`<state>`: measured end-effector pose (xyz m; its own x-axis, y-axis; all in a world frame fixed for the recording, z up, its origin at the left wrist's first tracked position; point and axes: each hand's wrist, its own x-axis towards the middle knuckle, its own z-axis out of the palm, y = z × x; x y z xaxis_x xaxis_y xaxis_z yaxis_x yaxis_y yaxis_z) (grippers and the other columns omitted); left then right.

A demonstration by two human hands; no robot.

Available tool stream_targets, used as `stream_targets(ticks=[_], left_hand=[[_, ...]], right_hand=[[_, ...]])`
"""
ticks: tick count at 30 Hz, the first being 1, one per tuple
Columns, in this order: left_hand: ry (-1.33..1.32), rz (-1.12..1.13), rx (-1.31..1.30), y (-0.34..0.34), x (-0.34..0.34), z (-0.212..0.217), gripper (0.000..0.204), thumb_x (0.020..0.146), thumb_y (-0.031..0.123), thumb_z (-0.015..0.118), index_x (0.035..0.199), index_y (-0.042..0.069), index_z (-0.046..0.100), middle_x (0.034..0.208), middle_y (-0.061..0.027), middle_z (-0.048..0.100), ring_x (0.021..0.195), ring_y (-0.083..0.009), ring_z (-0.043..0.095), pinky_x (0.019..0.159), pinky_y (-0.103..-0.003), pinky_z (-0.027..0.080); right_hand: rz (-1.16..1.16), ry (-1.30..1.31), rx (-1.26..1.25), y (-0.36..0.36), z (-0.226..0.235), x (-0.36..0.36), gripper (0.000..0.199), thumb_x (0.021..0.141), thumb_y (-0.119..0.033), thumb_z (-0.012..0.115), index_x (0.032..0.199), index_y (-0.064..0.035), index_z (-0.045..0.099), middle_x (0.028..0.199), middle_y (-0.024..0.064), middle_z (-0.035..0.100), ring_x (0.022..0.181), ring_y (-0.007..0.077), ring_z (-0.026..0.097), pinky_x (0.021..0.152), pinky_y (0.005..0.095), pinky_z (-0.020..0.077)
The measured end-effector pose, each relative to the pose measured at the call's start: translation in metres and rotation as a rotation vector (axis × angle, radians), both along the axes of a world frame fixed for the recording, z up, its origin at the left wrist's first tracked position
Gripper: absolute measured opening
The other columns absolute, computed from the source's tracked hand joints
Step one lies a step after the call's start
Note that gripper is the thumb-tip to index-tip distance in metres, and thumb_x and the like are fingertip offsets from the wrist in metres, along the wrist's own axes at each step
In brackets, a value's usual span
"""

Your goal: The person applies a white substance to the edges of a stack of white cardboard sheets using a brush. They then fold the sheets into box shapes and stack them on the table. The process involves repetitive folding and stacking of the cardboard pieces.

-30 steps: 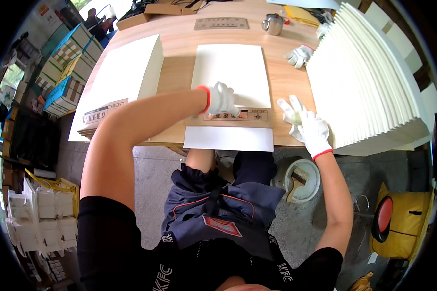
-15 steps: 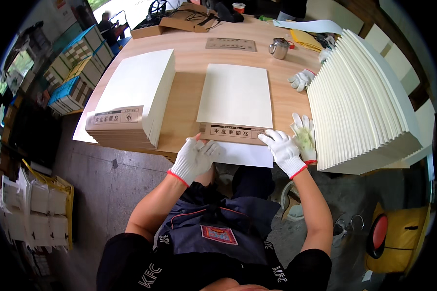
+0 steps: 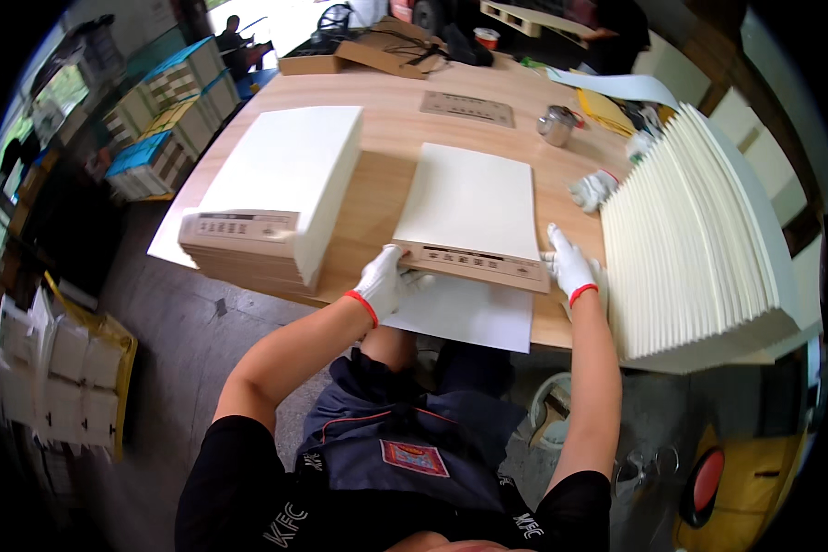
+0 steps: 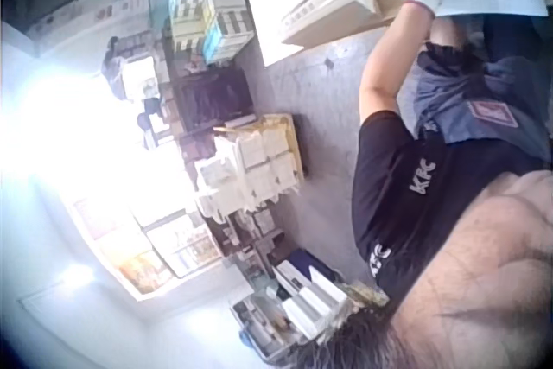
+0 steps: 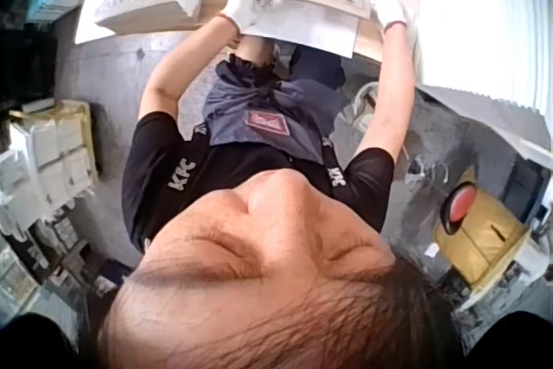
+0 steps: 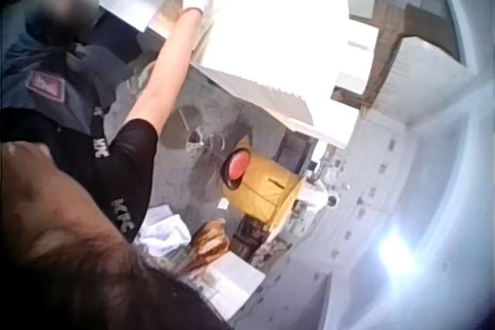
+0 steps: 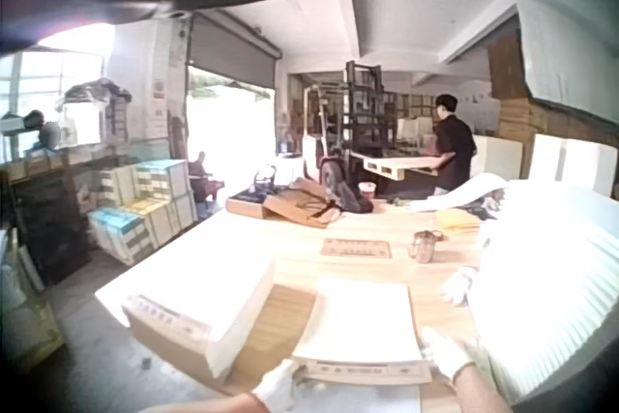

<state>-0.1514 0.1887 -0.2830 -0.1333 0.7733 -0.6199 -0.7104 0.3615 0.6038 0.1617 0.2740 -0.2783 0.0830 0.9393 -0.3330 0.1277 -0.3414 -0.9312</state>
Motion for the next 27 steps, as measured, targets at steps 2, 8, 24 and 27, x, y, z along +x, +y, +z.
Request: stream_targets(ticks=[2,8,24,27], left_hand=[[-0.005,-0.02,0.032,0.004,0.002,-0.001,0.031,0.093,0.02,0.058,0.119,0.005,0.053,0.116,-0.015,0.056,0.097,-0.0338,0.064,0.079,-0.051,0.059],[0.572,-0.19,0.501,-0.044,-0.046,0.032,0.074,0.093,0.022,0.062,0.157,0.007,0.028,0.144,-0.0183,0.048,0.13,-0.0238,0.048,0.095,-0.034,0.05],[1.568,0.085,0.079,-0.082,-0.348,0.098,0.046,0.096,0.038,0.058,0.129,0.007,0.064,0.109,-0.0109,0.071,0.099,-0.0191,0.065,0.089,-0.031,0.049],[1.627,-0.061,-0.056,-0.078,-0.353,0.085,0.044,0.097,0.038,0.058,0.13,0.011,0.066,0.119,-0.0147,0.071,0.106,-0.023,0.067,0.094,-0.033,0.049]], right_hand=[[0.137,0.164,0.043,0.042,-0.048,0.023,0.047,0.101,-0.04,0.053,0.131,-0.0042,0.061,0.114,0.0084,0.068,0.098,0.0156,0.067,0.082,0.0308,0.0552],[0.228,0.482,0.133,0.0,-0.04,-0.037,0.04,0.103,-0.031,0.052,0.13,-0.0018,0.054,0.117,0.0089,0.065,0.097,0.0205,0.068,0.085,0.0396,0.0578],[0.376,-0.465,0.615,0.015,0.056,-0.353,0.043,0.094,-0.05,0.059,0.091,-0.0076,0.061,0.08,0.0097,0.068,0.076,0.0238,0.064,0.071,0.0386,0.0477],[0.445,-0.629,0.509,0.004,0.061,-0.354,0.047,0.093,-0.055,0.056,0.091,-0.0092,0.061,0.084,0.01,0.069,0.082,0.0292,0.065,0.073,0.0427,0.0469]])
